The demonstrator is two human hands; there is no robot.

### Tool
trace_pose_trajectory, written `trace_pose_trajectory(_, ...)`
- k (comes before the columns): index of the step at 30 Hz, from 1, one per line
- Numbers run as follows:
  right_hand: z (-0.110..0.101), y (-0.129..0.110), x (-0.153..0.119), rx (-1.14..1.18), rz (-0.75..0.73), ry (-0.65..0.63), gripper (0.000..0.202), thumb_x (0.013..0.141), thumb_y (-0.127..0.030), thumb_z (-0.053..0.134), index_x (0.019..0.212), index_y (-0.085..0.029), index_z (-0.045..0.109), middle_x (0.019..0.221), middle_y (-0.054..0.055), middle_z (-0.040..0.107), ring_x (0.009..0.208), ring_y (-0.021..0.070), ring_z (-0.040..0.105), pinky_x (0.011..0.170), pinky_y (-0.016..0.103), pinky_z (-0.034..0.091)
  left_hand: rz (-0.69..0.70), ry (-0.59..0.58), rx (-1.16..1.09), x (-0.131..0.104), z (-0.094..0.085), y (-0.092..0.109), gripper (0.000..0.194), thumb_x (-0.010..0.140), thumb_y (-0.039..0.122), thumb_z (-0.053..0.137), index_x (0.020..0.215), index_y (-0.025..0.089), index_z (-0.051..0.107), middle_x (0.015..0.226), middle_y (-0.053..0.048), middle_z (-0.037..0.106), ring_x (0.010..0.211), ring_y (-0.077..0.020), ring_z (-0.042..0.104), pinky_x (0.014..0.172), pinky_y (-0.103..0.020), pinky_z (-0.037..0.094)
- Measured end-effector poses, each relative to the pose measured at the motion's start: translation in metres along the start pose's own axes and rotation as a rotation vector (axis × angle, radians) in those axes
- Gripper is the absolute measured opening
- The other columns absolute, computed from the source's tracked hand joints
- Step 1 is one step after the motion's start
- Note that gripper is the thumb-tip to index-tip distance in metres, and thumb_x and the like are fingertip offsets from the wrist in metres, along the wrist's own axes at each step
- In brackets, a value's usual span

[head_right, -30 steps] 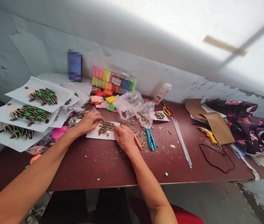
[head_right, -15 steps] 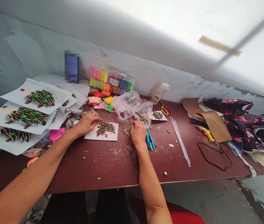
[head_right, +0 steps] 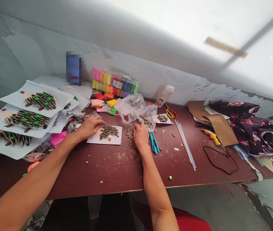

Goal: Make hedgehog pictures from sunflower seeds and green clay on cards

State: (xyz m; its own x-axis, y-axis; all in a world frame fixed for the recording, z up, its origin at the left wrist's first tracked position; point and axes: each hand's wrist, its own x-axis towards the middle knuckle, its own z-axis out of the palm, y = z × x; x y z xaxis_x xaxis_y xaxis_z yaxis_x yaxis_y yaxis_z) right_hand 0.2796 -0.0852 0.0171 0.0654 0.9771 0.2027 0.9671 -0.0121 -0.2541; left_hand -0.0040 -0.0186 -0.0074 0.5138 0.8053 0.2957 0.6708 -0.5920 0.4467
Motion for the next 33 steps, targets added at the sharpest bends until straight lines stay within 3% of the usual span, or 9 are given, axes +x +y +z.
trace_pose_trajectory(4, -0.002, -0.003, 0.0, 0.066, -0.008, 0.062, 0.016, 0.095, -0.015, 0.05, 0.092, -0.016, 0.066, 0.094, 0.013, 0.066, 0.088, 0.0235, 0.058, 0.08, 0.033, 0.041, 0.0, 0.0, 0.006, 0.0, 0.0, 0.0, 0.034, 0.087, 0.011, 0.047, 0.096, 0.022, 0.078, 0.089, -0.008, 0.068, 0.09, -0.0245, 0.059, 0.084, -0.039, 0.048)
trace_pose_trajectory(8, -0.006, -0.01, -0.003, 0.317, -0.031, 0.106, 0.018, 0.093, -0.019, 0.046, 0.096, -0.018, 0.063, 0.085, 0.006, 0.066, 0.076, 0.0196, 0.056, 0.073, 0.029, 0.041, -0.014, 0.0, -0.007, 0.0, 0.002, -0.001, 0.034, 0.087, 0.011, 0.047, 0.095, 0.022, 0.078, 0.09, -0.008, 0.068, 0.091, -0.0249, 0.059, 0.085, -0.039, 0.049)
trace_pose_trajectory(14, -0.006, -0.022, -0.007, 0.698, -0.07, -0.023, 0.023, 0.087, -0.028, 0.046, 0.09, -0.018, 0.066, 0.072, -0.001, 0.059, 0.062, 0.0141, 0.048, 0.06, 0.024, 0.038, -0.031, 0.025, -0.04, 0.0, 0.005, -0.003, 0.034, 0.087, 0.012, 0.046, 0.099, 0.022, 0.077, 0.093, -0.008, 0.069, 0.093, -0.0248, 0.059, 0.089, -0.042, 0.049)
trace_pose_trajectory(21, -0.004, -0.026, -0.008, 0.899, -0.036, -0.172, 0.032, 0.081, -0.03, 0.053, 0.103, -0.016, 0.072, 0.087, 0.003, 0.07, 0.07, 0.0137, 0.056, 0.065, 0.024, 0.043, -0.049, 0.064, -0.037, 0.001, 0.008, -0.004, 0.034, 0.087, 0.013, 0.046, 0.099, 0.021, 0.077, 0.091, -0.008, 0.068, 0.092, -0.024, 0.06, 0.088, -0.04, 0.05)
trace_pose_trajectory(26, -0.007, -0.036, -0.014, 0.859, -0.073, -0.128, 0.023, 0.086, -0.033, 0.06, 0.095, -0.018, 0.075, 0.082, 0.002, 0.068, 0.069, 0.0141, 0.055, 0.066, 0.025, 0.045, -0.047, 0.067, -0.006, 0.001, 0.008, -0.003, 0.033, 0.087, 0.013, 0.046, 0.097, 0.021, 0.077, 0.089, -0.008, 0.068, 0.09, -0.0238, 0.06, 0.087, -0.039, 0.05)
trace_pose_trajectory(29, -0.009, -0.046, -0.019, 0.732, -0.186, -0.084, 0.017, 0.09, -0.029, 0.062, 0.093, -0.019, 0.076, 0.085, 0.003, 0.066, 0.072, 0.0144, 0.055, 0.07, 0.026, 0.046, -0.044, 0.057, 0.003, 0.002, 0.008, -0.004, 0.033, 0.087, 0.013, 0.047, 0.097, 0.021, 0.077, 0.089, -0.008, 0.068, 0.09, -0.0238, 0.06, 0.087, -0.039, 0.05)
trace_pose_trajectory(33, -0.008, -0.055, -0.024, 0.603, -0.289, -0.107, 0.021, 0.095, -0.023, 0.057, 0.103, -0.02, 0.076, 0.086, 0.004, 0.065, 0.078, 0.0157, 0.06, 0.076, 0.027, 0.047, -0.049, 0.053, 0.015, 0.002, 0.008, -0.004, 0.033, 0.087, 0.013, 0.047, 0.097, 0.021, 0.077, 0.09, -0.008, 0.068, 0.091, -0.024, 0.06, 0.087, -0.039, 0.05)
